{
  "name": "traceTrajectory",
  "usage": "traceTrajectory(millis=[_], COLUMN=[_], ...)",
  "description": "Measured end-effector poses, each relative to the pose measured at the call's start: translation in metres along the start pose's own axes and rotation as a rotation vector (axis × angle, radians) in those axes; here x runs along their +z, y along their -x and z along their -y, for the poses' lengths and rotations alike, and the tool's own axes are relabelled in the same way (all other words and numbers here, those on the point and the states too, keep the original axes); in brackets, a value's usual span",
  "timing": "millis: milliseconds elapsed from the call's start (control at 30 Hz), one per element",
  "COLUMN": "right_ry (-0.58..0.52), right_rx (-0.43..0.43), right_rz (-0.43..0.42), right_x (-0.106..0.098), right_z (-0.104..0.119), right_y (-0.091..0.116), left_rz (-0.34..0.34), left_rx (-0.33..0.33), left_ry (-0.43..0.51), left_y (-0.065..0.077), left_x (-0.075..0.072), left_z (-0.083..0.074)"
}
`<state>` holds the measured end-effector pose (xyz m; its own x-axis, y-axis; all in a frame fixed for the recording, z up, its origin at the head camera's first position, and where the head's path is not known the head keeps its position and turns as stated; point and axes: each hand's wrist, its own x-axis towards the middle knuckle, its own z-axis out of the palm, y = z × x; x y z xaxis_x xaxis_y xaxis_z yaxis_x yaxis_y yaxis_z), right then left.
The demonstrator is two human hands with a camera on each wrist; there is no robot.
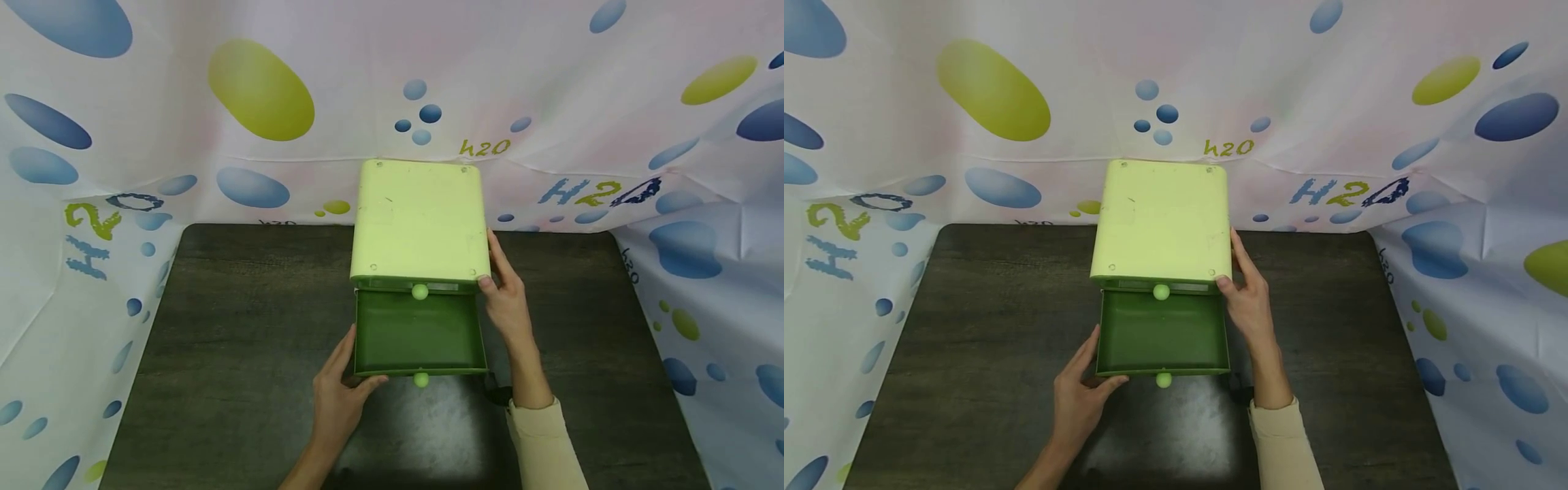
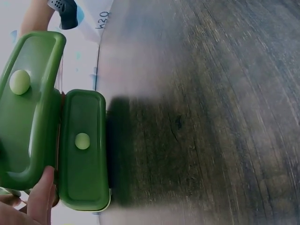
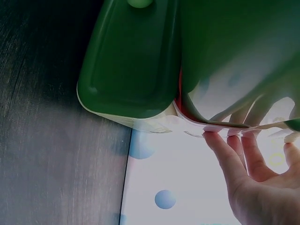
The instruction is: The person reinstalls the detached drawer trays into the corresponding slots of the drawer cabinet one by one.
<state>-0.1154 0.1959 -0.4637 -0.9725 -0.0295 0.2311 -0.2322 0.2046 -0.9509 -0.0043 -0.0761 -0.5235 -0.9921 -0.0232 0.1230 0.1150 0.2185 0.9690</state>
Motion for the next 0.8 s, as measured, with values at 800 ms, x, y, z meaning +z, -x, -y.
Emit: traceTrajectory(millis=[800], right_ry=[0.011], right_rx=[0.005], right_rz=[-0.009], right_x=[0.001], right_z=[-0.004], right_y=[-0.001], left_rz=[-0.116], left_rx=[0.033], left_ry=[-0.017], left_y=[-0.007], left_x=[-0.001], left_z=[0.006])
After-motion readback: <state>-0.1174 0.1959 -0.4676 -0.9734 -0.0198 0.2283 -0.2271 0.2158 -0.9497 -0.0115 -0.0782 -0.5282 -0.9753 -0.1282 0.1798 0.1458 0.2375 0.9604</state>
